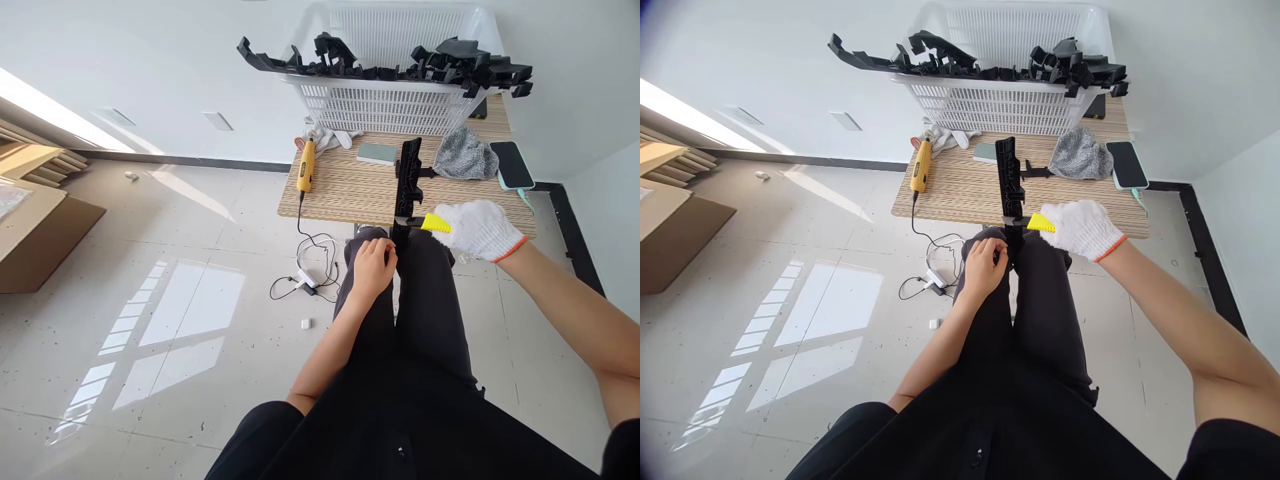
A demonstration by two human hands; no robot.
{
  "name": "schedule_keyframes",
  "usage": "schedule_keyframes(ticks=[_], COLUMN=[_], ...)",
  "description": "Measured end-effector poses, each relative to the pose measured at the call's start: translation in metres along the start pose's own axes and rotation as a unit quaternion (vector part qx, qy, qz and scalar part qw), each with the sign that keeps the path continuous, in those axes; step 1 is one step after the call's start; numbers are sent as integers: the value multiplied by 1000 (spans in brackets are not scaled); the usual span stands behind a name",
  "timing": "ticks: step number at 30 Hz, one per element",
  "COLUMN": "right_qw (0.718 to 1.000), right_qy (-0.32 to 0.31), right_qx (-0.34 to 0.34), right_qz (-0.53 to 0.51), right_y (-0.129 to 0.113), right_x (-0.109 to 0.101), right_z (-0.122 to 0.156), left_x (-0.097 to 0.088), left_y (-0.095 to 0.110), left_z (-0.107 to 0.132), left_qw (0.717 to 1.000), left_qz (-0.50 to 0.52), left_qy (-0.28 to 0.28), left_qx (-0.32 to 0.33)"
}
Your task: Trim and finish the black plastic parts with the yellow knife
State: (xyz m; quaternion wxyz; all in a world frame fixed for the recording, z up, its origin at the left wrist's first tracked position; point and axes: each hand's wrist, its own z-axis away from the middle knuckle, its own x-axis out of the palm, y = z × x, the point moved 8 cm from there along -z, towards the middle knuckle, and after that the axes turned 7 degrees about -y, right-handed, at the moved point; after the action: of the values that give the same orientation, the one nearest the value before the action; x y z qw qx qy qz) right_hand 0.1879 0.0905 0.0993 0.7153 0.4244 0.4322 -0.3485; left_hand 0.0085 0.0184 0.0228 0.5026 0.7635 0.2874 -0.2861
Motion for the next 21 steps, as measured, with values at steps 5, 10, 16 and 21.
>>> schedule_keyframes(ticks=[5, 10, 16, 21], right_qw=[999, 998, 999, 1000], right_qy=[-37, -52, 13, -1], right_qx=[-25, -23, 29, 5], right_qz=[-9, -9, 1, -3], right_y=[-8, -7, 9, 3], right_x=[23, 23, -6, -3], right_z=[-4, -8, -3, -1], left_x=[0, 0, 1, 3], left_y=[1, 2, 0, -1], left_z=[1, 1, 1, 1], left_qw=[1000, 1000, 1000, 1000], left_qz=[-1, -4, -2, 5], left_qy=[8, 5, -7, -18], left_qx=[13, 14, 7, -4])
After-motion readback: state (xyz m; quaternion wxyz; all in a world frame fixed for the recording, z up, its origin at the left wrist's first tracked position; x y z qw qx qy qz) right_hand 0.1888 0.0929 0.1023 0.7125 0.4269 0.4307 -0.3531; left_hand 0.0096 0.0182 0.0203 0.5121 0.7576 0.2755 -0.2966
